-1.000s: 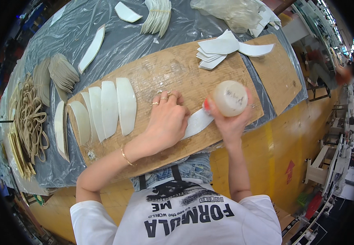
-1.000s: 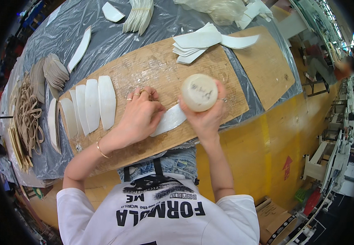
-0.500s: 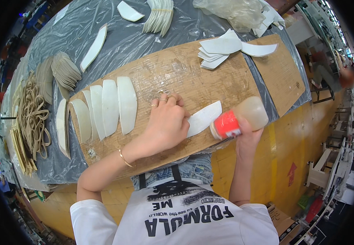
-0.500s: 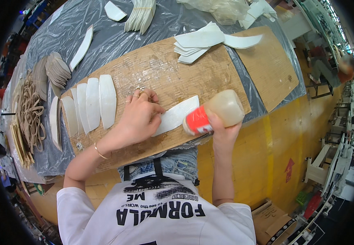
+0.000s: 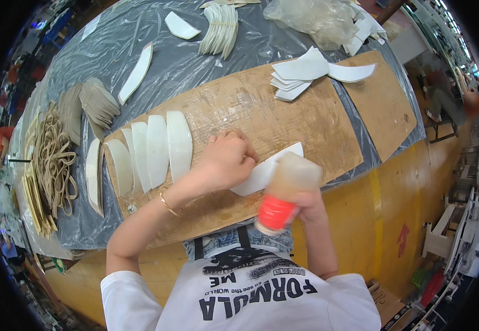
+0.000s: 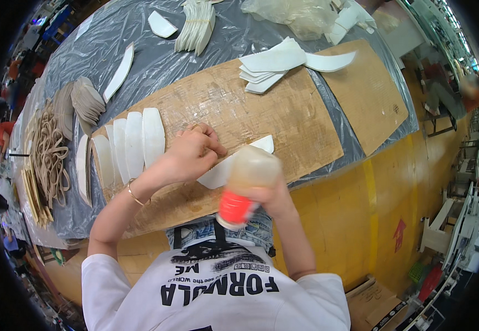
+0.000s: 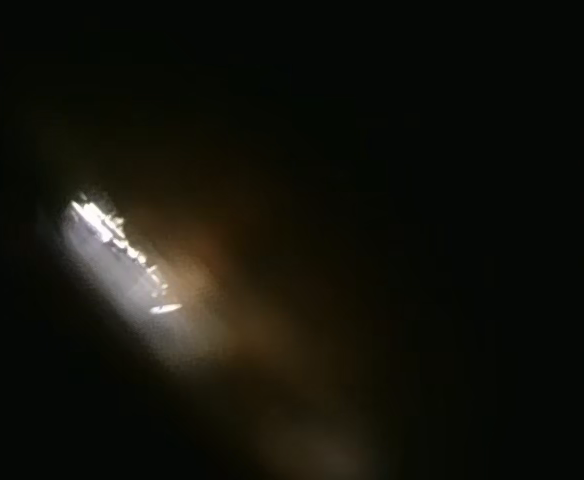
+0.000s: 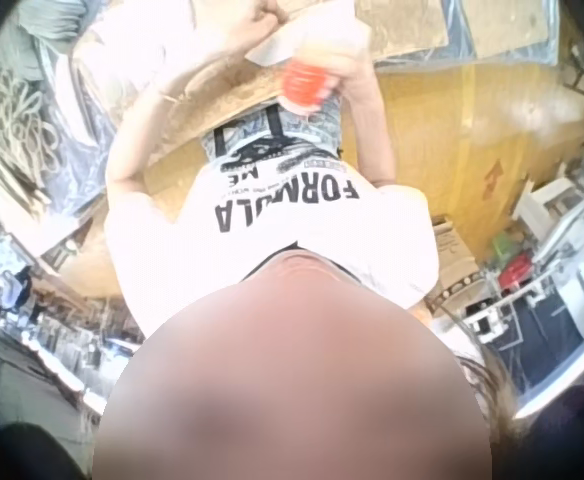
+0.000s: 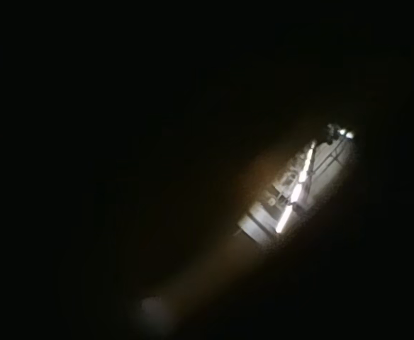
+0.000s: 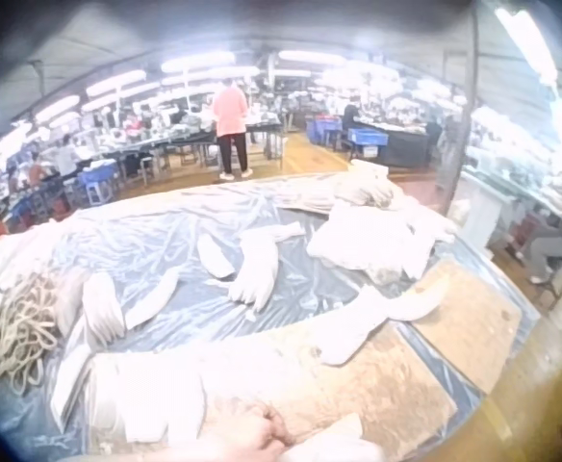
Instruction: The person repeatedly picks up white curved material pieces from a table and applies glue from a bottle to one side of each piece. The person then places the glued pieces in a row on a wooden board. The person continues this process for multiple pieces throughout the clip.
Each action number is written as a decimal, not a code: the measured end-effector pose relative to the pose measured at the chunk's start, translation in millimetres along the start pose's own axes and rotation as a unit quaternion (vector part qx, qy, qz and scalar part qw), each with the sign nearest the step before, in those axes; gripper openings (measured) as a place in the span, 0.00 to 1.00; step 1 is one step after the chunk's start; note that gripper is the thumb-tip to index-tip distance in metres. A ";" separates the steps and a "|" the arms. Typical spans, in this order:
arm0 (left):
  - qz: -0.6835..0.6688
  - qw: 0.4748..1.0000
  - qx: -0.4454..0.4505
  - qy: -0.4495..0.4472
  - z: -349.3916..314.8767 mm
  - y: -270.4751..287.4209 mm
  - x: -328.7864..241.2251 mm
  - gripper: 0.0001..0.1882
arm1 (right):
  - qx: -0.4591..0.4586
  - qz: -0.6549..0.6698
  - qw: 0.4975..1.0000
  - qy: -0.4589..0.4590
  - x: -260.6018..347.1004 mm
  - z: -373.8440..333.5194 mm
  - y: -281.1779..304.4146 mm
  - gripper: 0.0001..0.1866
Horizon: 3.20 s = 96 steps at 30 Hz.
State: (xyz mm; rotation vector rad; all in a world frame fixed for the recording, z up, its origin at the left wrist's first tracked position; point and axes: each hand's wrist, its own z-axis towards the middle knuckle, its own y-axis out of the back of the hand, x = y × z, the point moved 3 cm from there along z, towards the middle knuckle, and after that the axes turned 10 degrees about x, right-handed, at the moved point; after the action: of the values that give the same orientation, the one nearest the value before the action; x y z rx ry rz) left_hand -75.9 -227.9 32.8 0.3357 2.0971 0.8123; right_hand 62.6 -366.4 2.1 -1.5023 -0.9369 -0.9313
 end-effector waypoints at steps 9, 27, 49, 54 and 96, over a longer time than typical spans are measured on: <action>0.092 0.994 -0.065 -0.011 7.3 -12.6 -28.0 0.09 | 0.086 0.490 0.846 0.193 13.9 -25.0 117.7 0.44; 0.096 0.923 -0.309 0.208 -55.7 60.7 48.2 0.09 | -0.056 0.393 0.905 0.150 7.3 0.6 106.5 0.43; 0.062 0.961 -0.247 -0.108 114.8 96.5 -47.8 0.11 | -0.117 0.349 0.916 0.157 7.5 1.7 99.6 0.44; -0.319 0.936 -0.102 -0.109 51.7 60.8 -40.1 0.10 | -0.044 0.398 0.887 0.229 2.0 0.5 109.0 0.45; 0.288 0.931 -0.038 -0.221 -22.3 8.9 14.5 0.23 | -0.201 -0.441 0.819 0.306 20.1 13.5 -3.5 0.42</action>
State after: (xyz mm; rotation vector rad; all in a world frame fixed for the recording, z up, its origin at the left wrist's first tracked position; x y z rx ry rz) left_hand -102.8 -223.6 39.4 1.0243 1.5436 1.0340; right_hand 67.9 -351.2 20.4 -0.8994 -0.9663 -2.2510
